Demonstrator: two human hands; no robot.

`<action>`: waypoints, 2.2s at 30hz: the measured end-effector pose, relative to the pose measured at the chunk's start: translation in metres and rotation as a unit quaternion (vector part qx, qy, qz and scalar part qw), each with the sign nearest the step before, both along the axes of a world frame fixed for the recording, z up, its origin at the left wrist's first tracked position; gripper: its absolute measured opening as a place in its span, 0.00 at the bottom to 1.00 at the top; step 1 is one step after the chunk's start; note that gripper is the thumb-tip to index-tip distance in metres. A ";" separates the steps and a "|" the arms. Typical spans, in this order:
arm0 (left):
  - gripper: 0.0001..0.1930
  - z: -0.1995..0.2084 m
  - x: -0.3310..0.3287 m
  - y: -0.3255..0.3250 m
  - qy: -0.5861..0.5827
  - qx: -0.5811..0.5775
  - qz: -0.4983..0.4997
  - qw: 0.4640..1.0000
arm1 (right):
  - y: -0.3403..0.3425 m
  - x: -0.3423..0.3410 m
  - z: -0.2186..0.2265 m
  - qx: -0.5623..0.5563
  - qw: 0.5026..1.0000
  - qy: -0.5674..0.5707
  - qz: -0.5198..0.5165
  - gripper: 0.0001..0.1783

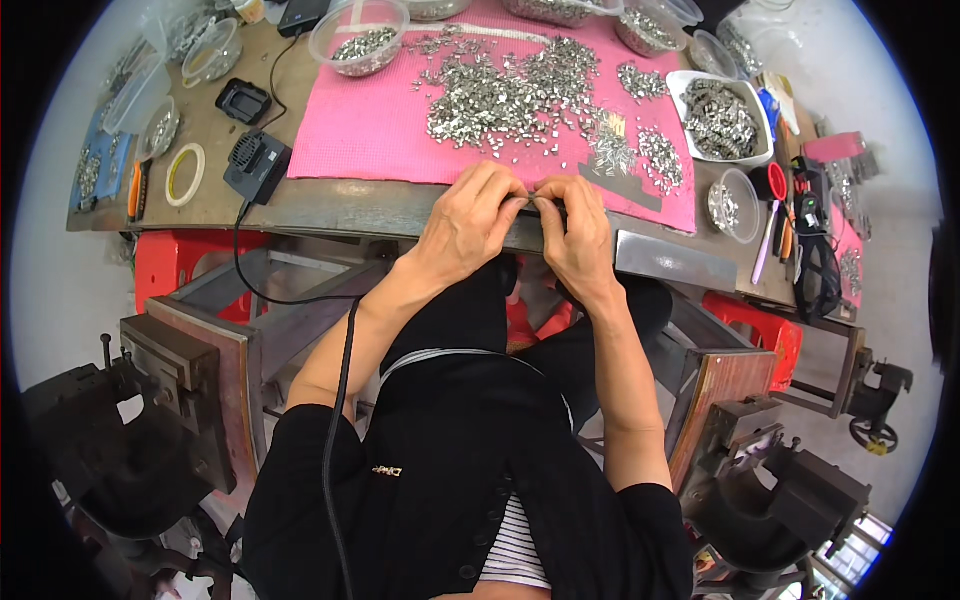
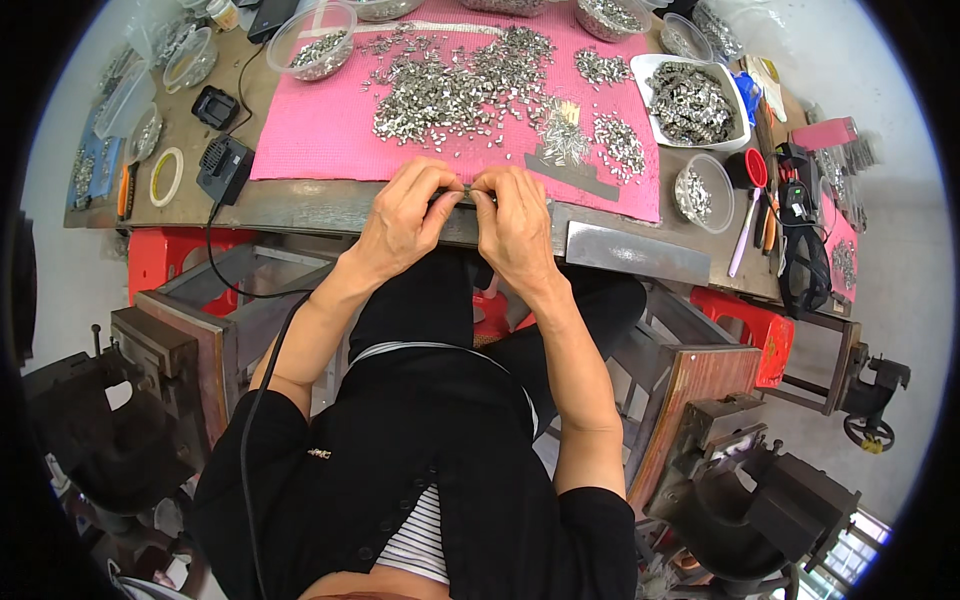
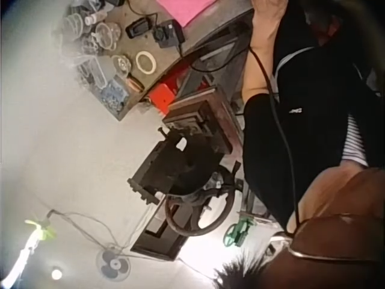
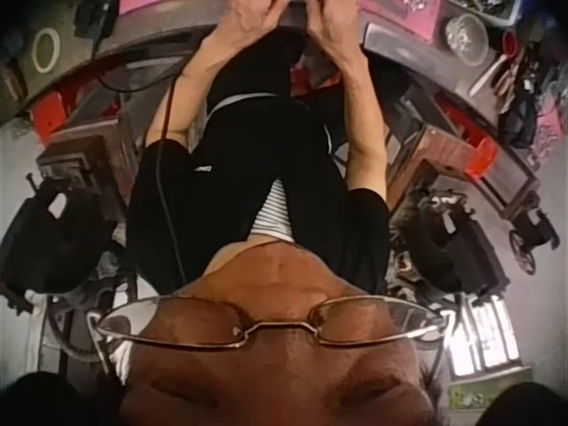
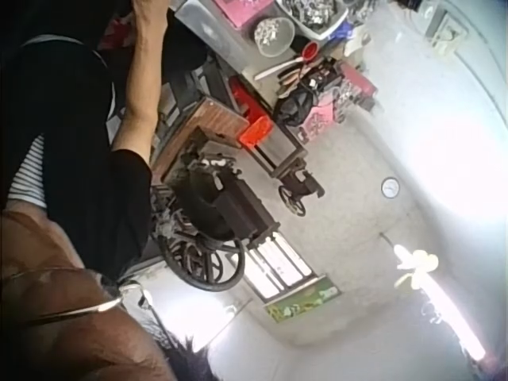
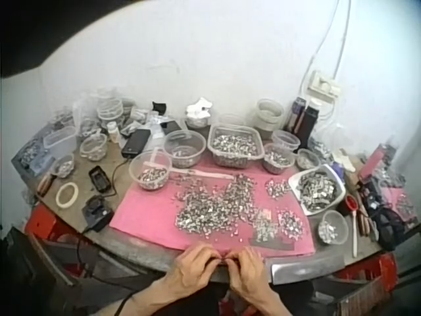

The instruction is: Placing small metal components into a jig and operating a manual press to assemble them.

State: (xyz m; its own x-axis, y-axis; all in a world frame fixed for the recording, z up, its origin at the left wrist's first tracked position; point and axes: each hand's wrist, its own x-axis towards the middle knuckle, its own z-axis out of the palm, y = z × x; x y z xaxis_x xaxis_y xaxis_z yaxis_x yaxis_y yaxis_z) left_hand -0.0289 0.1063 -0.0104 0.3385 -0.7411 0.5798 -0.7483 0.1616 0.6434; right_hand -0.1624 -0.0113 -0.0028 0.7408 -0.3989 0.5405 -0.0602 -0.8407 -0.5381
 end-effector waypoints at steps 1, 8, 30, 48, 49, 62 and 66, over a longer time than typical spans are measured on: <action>0.07 0.002 -0.001 0.000 -0.021 0.006 0.004 1.000 | -0.001 0.000 0.000 0.003 1.000 -0.001 0.003 0.09; 0.08 -0.006 0.007 0.005 -0.040 -0.035 0.000 0.999 | 0.001 -0.001 0.000 -0.017 1.000 0.010 -0.014 0.09; 0.19 0.007 0.106 -0.011 0.018 0.004 0.236 0.971 | -0.023 0.087 0.009 -0.075 0.987 0.137 0.039 0.06; 0.12 -0.016 0.134 -0.051 -0.087 0.022 0.142 0.986 | -0.033 0.091 0.011 -0.034 0.985 0.138 0.101 0.05; 0.09 -0.021 0.136 -0.055 -0.099 -0.010 0.147 0.984 | -0.033 0.092 0.011 -0.026 0.983 0.149 0.101 0.05; 0.05 -0.015 0.129 -0.053 0.073 -0.036 0.157 0.984 | -0.036 0.074 0.030 0.056 0.991 0.092 0.081 0.04; 0.06 0.000 0.113 -0.048 0.121 -0.022 0.121 0.985 | -0.039 0.042 0.038 0.168 0.980 0.097 0.039 0.06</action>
